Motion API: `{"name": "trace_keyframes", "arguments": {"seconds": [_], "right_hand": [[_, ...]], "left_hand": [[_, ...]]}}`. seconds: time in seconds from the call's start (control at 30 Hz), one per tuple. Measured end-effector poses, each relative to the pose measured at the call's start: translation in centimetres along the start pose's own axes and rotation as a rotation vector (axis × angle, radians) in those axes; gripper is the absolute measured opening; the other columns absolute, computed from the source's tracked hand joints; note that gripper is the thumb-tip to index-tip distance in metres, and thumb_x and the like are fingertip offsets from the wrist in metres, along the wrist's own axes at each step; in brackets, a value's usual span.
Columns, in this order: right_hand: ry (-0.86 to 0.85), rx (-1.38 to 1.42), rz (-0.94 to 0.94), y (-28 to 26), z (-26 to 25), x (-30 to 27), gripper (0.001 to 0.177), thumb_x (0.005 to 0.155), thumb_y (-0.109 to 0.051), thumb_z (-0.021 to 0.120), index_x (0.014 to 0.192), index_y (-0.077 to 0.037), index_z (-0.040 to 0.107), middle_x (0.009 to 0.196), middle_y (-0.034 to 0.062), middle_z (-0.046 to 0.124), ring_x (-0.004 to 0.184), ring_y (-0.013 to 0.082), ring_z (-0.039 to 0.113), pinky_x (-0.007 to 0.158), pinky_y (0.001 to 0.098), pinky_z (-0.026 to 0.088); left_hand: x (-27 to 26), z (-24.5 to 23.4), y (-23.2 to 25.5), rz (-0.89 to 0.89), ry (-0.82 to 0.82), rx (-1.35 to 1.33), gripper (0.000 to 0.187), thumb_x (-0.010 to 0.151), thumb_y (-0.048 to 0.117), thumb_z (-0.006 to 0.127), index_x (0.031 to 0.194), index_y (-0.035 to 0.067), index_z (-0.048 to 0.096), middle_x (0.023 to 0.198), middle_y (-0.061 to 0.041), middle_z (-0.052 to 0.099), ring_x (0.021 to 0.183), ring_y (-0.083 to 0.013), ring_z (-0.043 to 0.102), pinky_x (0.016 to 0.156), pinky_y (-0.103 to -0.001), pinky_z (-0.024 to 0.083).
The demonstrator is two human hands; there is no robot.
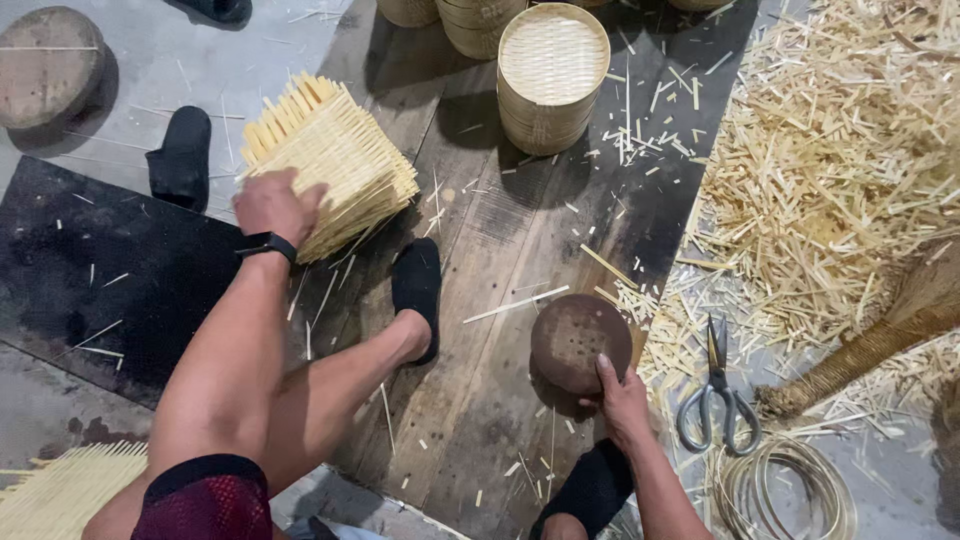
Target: The person weaves a circular bamboo lid by placing a pre-formed ring onto a flat woven mat, pressing it down, and trimming the excess bamboo strips with shears. The person repeats this process for a second lid and stacks the finished pieces.
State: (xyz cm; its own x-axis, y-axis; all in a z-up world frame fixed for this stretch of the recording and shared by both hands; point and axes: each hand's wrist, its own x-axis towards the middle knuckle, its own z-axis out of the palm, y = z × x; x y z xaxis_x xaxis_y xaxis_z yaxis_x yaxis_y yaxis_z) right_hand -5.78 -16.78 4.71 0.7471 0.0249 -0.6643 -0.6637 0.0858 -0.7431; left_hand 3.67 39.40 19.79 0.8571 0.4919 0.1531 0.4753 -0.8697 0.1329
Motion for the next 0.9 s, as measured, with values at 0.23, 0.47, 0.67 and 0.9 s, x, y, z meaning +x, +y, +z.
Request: {"name": "trace_keyframes", "arguments": {"seconds": [0.23, 0.47, 0.67, 0.9], "right_hand": [[-0.013, -0.044, -0.001, 0.3, -0.5, 0.5, 0.049, 0.094, -0.040, 0.065, 0.123, -0.001, 0.065, 0.101, 0.0136, 0.075, 0.077, 0.0225, 0.072, 0.055, 0.0357, 0.061], [-0.012, -0.090, -0.027, 0.5, -0.6, 0.9, 0.049, 0.095, -0.042, 0.064, 0.122, -0.002, 0.066, 0.098, 0.0125, 0.075, 0.075, 0.0195, 0.072, 0.053, 0.0337, 0.061], [0.177, -0.332, -0.257, 0.6, -0.5, 0.1, 0.050, 0.093, -0.040, 0.071, 0.124, -0.001, 0.065, 0.102, 0.0115, 0.075, 0.086, 0.0201, 0.070, 0.074, 0.0325, 0.057], [0.371, -0.179, -0.444, -0.6, -3.8, 1.0, 0.041, 0.105, -0.038, 0.059, 0.120, 0.000, 0.062, 0.099, 0.0088, 0.069, 0.084, 0.0156, 0.065, 0.073, 0.0287, 0.052]], "left_hand": [[-0.3, 1.7, -4.7, -0.432, -0.171, -0.026, 0.036, 0.085, 0.038, 0.070, 0.112, 0.018, 0.081, 0.113, -0.017, 0.074, 0.106, -0.0383, 0.070, 0.095, -0.048, 0.054], [1.8, 1.8, -6.3, -0.326, 0.317, -0.110, 0.027, 0.100, 0.028, 0.072, 0.096, 0.001, 0.078, 0.122, -0.027, 0.059, 0.109, -0.0408, 0.059, 0.098, -0.047, 0.047], [-0.1, -3.2, 1.1, -0.291, 0.545, -0.729, 0.017, 0.104, 0.017, 0.072, 0.108, 0.001, 0.068, 0.122, -0.015, 0.052, 0.102, -0.0226, 0.057, 0.094, -0.034, 0.052], [-13.8, -0.7, 14.5, 0.193, 0.160, -0.805, 0.019, 0.107, 0.022, 0.065, 0.105, 0.003, 0.068, 0.126, -0.014, 0.064, 0.119, -0.0284, 0.060, 0.107, -0.043, 0.049]]}}
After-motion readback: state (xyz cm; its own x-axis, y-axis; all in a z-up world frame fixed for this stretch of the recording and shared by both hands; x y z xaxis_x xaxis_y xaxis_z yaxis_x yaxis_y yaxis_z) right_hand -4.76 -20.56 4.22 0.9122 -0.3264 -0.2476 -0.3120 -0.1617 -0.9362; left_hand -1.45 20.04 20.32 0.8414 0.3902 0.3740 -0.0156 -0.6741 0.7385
